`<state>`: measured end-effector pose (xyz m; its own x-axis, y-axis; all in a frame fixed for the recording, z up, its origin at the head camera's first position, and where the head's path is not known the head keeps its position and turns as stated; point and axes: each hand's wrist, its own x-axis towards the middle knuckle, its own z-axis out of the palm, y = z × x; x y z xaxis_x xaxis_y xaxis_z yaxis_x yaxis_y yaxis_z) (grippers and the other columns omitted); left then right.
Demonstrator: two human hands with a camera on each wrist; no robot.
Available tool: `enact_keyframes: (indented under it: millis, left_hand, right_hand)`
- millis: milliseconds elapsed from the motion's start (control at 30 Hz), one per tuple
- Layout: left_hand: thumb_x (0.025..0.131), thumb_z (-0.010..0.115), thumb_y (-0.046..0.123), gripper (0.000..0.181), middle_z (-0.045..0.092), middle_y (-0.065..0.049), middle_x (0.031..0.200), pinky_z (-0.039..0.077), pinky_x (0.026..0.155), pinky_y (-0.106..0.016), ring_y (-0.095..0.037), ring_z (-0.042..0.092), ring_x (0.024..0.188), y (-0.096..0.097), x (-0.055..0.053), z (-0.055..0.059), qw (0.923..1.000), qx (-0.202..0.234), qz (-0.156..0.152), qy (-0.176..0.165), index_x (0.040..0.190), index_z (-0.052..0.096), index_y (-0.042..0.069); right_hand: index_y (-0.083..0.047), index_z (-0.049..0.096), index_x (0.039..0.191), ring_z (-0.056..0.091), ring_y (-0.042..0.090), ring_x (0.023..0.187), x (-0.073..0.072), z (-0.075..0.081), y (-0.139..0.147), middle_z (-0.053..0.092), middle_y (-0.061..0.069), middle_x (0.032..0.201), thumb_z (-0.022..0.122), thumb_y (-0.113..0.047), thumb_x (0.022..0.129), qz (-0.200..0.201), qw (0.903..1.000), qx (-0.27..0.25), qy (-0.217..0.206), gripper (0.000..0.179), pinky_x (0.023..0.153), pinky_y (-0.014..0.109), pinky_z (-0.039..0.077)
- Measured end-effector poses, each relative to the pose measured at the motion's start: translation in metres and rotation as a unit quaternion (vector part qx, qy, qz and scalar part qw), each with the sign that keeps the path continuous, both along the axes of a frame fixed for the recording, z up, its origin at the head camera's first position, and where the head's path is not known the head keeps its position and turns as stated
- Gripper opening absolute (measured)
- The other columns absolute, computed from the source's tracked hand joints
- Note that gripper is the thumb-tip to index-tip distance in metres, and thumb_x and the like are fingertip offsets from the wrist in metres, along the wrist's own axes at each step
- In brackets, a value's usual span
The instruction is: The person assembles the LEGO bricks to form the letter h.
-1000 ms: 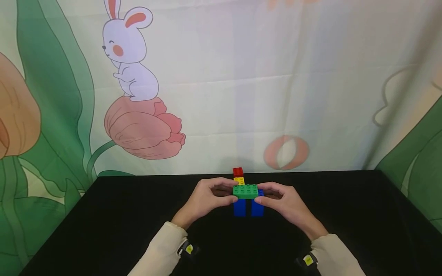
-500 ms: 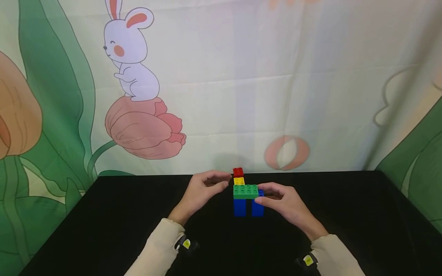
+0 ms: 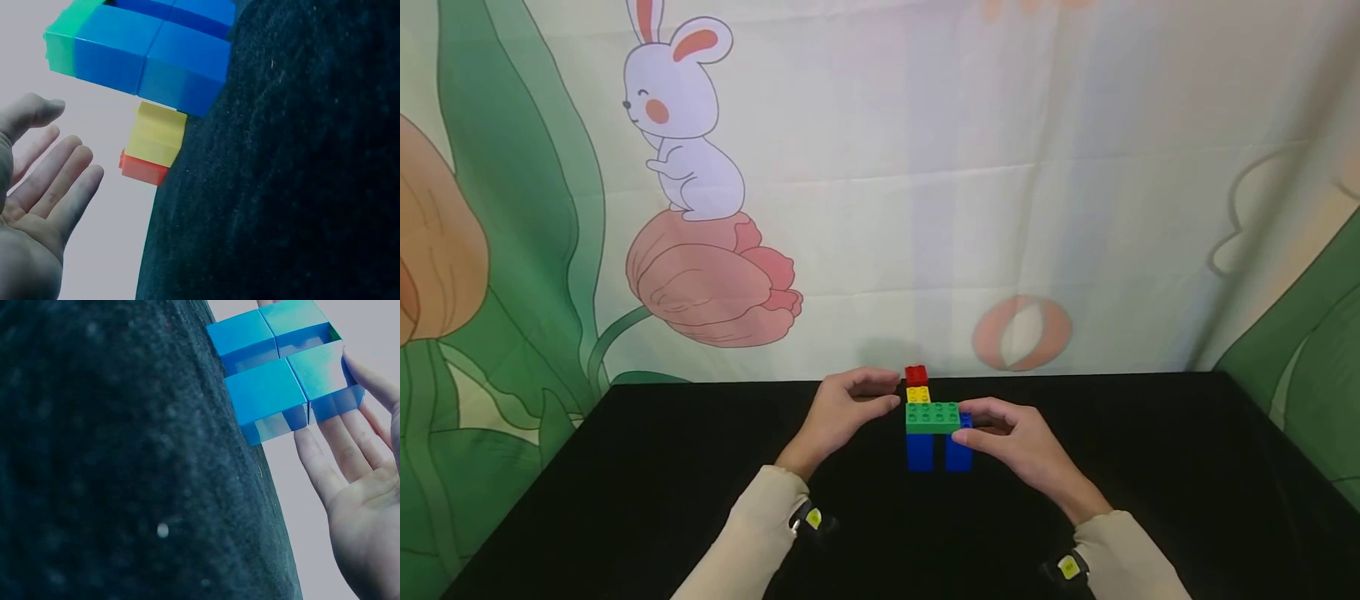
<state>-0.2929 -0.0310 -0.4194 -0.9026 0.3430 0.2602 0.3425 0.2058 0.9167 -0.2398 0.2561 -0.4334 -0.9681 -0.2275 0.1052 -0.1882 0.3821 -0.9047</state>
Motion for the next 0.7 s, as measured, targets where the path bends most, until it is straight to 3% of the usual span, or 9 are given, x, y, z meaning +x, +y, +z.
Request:
enact_keyframes:
  millis: [267, 700]
  left_hand:
    - [0.097, 0.080, 0.013, 0.032, 0.076, -0.010, 0.123, 0.058, 0.099, -0.040, -0.022, 0.071, 0.110, 0.006, -0.012, -0.010, 0.9997, -0.018, 0.007, -0.017, 0.127, 0.075, 0.004]
    - [0.096, 0.082, 0.017, 0.033, 0.076, -0.005, 0.122, 0.059, 0.099, -0.039, -0.024, 0.071, 0.113, 0.013, -0.022, -0.024, 0.9980, -0.005, 0.019, -0.059, 0.127, 0.075, 0.007]
  right_hand:
    - [-0.005, 0.062, 0.141, 0.065, 0.034, 0.121, -0.001, 0.000, 0.001, 0.064, 0.019, 0.138, 0.078, -0.031, 0.097, -0.003, 1.0000, 0.008, -0.001, 0.054, 0.099, 0.047, 0.057]
    - [-0.004, 0.063, 0.141, 0.066, 0.033, 0.120, -0.001, -0.001, 0.001, 0.065, 0.019, 0.137, 0.079, -0.030, 0.097, 0.000, 1.0000, -0.007, -0.005, 0.053, 0.097, 0.043, 0.057]
